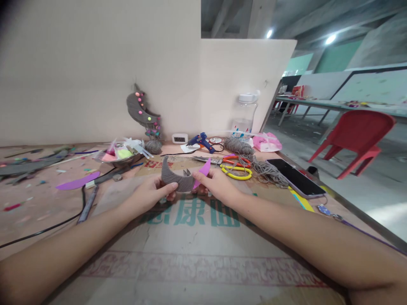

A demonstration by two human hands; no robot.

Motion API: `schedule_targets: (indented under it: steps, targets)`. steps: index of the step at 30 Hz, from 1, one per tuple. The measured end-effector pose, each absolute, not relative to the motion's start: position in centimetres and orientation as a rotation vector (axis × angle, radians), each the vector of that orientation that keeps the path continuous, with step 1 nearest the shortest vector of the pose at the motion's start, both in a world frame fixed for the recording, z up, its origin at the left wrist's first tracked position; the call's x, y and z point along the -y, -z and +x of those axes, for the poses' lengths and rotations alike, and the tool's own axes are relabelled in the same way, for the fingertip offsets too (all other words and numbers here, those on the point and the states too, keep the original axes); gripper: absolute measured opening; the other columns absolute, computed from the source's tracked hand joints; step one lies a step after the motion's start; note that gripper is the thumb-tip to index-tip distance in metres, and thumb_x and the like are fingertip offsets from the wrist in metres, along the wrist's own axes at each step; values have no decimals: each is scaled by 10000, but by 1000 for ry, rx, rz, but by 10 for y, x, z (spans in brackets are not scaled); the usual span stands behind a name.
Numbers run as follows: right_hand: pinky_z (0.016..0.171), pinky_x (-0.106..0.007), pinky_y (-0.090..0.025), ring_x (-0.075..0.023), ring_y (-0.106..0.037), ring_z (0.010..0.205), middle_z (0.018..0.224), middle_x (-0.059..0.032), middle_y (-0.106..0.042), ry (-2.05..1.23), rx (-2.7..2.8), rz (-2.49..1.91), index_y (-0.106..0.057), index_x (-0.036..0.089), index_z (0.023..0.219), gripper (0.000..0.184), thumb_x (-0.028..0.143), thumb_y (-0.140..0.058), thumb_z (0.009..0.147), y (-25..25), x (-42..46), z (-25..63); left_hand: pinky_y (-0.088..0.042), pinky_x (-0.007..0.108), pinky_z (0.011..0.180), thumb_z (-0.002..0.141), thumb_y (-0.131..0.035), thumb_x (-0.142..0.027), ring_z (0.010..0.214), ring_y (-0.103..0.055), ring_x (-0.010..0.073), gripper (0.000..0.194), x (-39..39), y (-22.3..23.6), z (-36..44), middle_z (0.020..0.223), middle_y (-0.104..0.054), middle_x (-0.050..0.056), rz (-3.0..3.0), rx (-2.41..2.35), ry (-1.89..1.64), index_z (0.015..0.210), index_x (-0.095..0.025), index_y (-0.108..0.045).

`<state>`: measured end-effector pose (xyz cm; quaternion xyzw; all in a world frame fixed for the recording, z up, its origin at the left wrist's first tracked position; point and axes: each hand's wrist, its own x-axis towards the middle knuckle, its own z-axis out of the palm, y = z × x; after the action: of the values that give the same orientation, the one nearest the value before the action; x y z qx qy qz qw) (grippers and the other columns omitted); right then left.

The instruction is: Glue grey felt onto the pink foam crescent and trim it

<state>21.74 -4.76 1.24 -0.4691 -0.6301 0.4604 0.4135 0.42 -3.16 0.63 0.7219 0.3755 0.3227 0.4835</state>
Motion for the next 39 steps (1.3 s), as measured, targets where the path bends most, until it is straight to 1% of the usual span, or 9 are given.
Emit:
schedule_targets:
  steps: [2, 4, 8, 14, 19, 24, 28, 33, 39]
  targets:
    - [425, -212, -304, -82, -442, 455, 574, -17, -614, -1213, 1531, -1143, -602, 143, 684, 509, 633, -526, 800, -11, 47, 217, -431, 237, 587, 813, -581, -441, 555, -538, 113, 313, 31, -6, 4, 592, -591, -4, 1755, -928, -793, 690, -157, -537]
    - [423, -209, -296, -83, -447, 461, 590, -18, -621, -1226, 1490, -1123, -597, 143, 720, 478, 613, -550, 794, -10, 46, 217, -431, 240, 586, 811, -580, -447, 556, -538, 115, 314, 29, -6, 4, 597, -593, -2, 1749, -944, -802, 699, -156, -537]
    - [425, -201, -281, -69, -422, 460, 555, 27, -553, -1137, 1463, -1148, -583, 151, 723, 389, 531, -661, 740, -10, 46, 219, -427, 241, 585, 812, -575, -453, 573, -544, 122, 312, 27, -3, 2, 616, -603, 7, 1752, -943, -807, 723, -155, -549]
    - [407, -211, -280, -66, -381, 424, 534, 31, -542, -1116, 1510, -1179, -589, 157, 723, 372, 524, -644, 751, -14, 48, 219, -432, 239, 578, 800, -586, -443, 555, -542, 119, 296, 29, -3, 2, 601, -597, -6, 1745, -952, -779, 718, -162, -542]
    - [408, -199, -294, -75, -424, 441, 530, 41, -530, -1091, 1549, -1216, -599, 161, 782, 342, 497, -652, 747, -11, 44, 220, -436, 236, 573, 797, -592, -442, 560, -546, 116, 292, 31, -3, 3, 614, -603, -3, 1752, -940, -773, 732, -161, -546]
    - [400, -192, -293, -67, -413, 431, 510, 40, -513, -1084, 1569, -1214, -575, 157, 720, 394, 545, -624, 765, -10, 44, 221, -426, 234, 574, 811, -574, -441, 556, -525, 111, 297, 32, -5, 3, 603, -584, -8, 1794, -945, -779, 716, -162, -540]
    - [372, -200, -261, -59, -355, 390, 491, 34, -506, -1135, 1504, -1194, -559, 157, 696, 470, 615, -538, 802, -13, 48, 218, -431, 243, 571, 810, -571, -445, 561, -529, 121, 293, 30, -5, 3, 608, -578, -3, 1771, -949, -782, 736, -164, -532]
    - [392, -207, -264, -67, -380, 418, 525, 35, -528, -1094, 1522, -1203, -601, 153, 771, 413, 562, -644, 738, -13, 47, 219, -429, 237, 568, 803, -578, -443, 548, -526, 112, 295, 29, -3, 3, 592, -575, -14, 1777, -927, -785, 727, -162, -531]
    - [438, -216, -317, -82, -418, 450, 520, 53, -498, -996, 1566, -1231, -624, 158, 845, 332, 482, -633, 769, -12, 45, 220, -335, 198, 444, 801, -585, -476, 438, -433, 81, 326, 26, 0, 4, 512, -483, -71, 1705, -946, -828, 876, -163, -536]
